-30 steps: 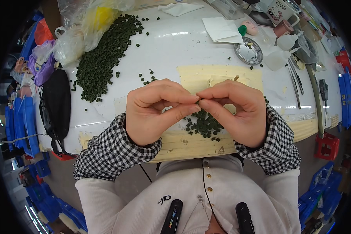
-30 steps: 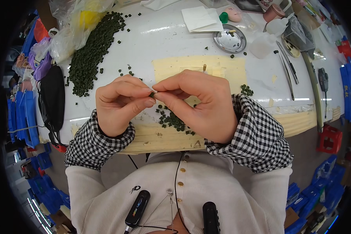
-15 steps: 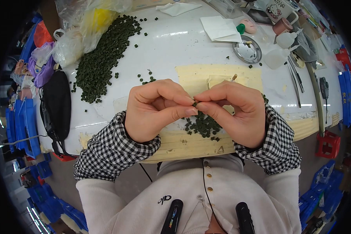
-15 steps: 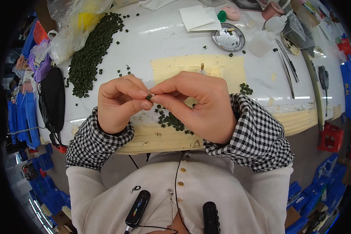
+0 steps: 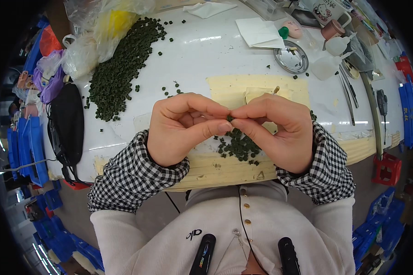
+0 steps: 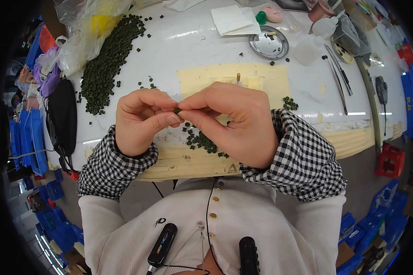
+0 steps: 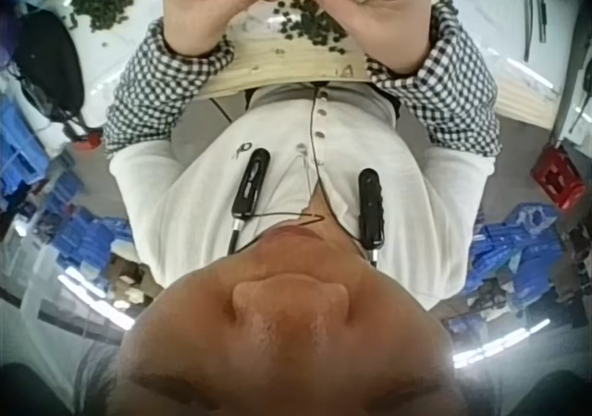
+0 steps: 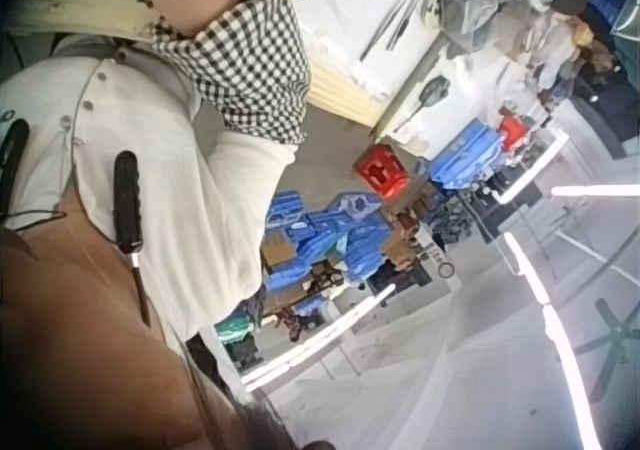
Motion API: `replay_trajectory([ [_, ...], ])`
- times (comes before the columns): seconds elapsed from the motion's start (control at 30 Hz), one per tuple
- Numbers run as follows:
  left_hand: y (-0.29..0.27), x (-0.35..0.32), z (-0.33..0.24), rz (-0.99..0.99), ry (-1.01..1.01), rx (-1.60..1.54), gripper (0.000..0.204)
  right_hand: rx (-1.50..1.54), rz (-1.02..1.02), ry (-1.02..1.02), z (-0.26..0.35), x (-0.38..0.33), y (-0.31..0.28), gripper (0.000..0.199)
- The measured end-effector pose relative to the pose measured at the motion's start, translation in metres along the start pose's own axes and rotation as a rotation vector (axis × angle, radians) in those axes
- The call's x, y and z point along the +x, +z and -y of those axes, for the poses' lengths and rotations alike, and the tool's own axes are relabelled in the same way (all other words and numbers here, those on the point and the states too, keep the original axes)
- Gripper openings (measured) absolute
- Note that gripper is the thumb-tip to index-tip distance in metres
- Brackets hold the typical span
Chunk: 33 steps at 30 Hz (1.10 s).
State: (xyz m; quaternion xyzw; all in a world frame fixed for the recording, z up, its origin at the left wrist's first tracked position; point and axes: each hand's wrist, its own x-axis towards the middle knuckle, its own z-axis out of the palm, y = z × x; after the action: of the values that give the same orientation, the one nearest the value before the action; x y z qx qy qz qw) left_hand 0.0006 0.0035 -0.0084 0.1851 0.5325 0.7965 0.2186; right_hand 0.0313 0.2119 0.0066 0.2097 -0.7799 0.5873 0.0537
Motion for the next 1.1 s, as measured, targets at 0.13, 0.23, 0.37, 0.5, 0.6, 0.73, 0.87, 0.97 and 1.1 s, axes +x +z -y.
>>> replay_trajectory([
  [0.13,-0.005,0.001,0.005,0.054,0.088,0.078,0.017,0.006,0.001,0.012,0.0,0.0,0.0,0.013],
  [0.23,-0.001,0.0,0.003,-0.002,0.105,0.117,0.017,0.039,-0.005,0.038,-0.001,-0.001,0.0,0.013],
  [0.37,0.002,0.0,0.0,-0.07,0.086,0.188,0.018,0.106,-0.035,0.089,-0.001,-0.002,0.001,0.013],
  [0.5,0.001,-0.001,-0.002,-0.095,0.071,0.239,0.018,0.298,0.016,0.184,-0.001,-0.002,-0.003,0.015],
  [0.6,0.001,-0.002,-0.002,-0.095,0.082,0.213,0.017,0.441,0.04,0.272,-0.001,-0.002,-0.003,0.015],
  [0.73,0.003,-0.002,-0.003,-0.066,0.123,0.191,0.016,0.541,0.047,0.322,0.002,-0.001,-0.002,0.017],
  [0.87,0.003,-0.002,-0.003,-0.039,0.132,0.165,0.017,0.535,0.05,0.328,0.002,-0.001,-0.002,0.017],
  [0.97,0.002,-0.001,-0.002,-0.011,0.134,0.169,0.017,0.569,0.051,0.374,0.003,-0.001,-0.003,0.016],
  [1.1,0.003,-0.004,-0.002,0.0,0.122,0.206,0.018,0.596,0.086,0.405,0.003,0.0,-0.004,0.013],
])
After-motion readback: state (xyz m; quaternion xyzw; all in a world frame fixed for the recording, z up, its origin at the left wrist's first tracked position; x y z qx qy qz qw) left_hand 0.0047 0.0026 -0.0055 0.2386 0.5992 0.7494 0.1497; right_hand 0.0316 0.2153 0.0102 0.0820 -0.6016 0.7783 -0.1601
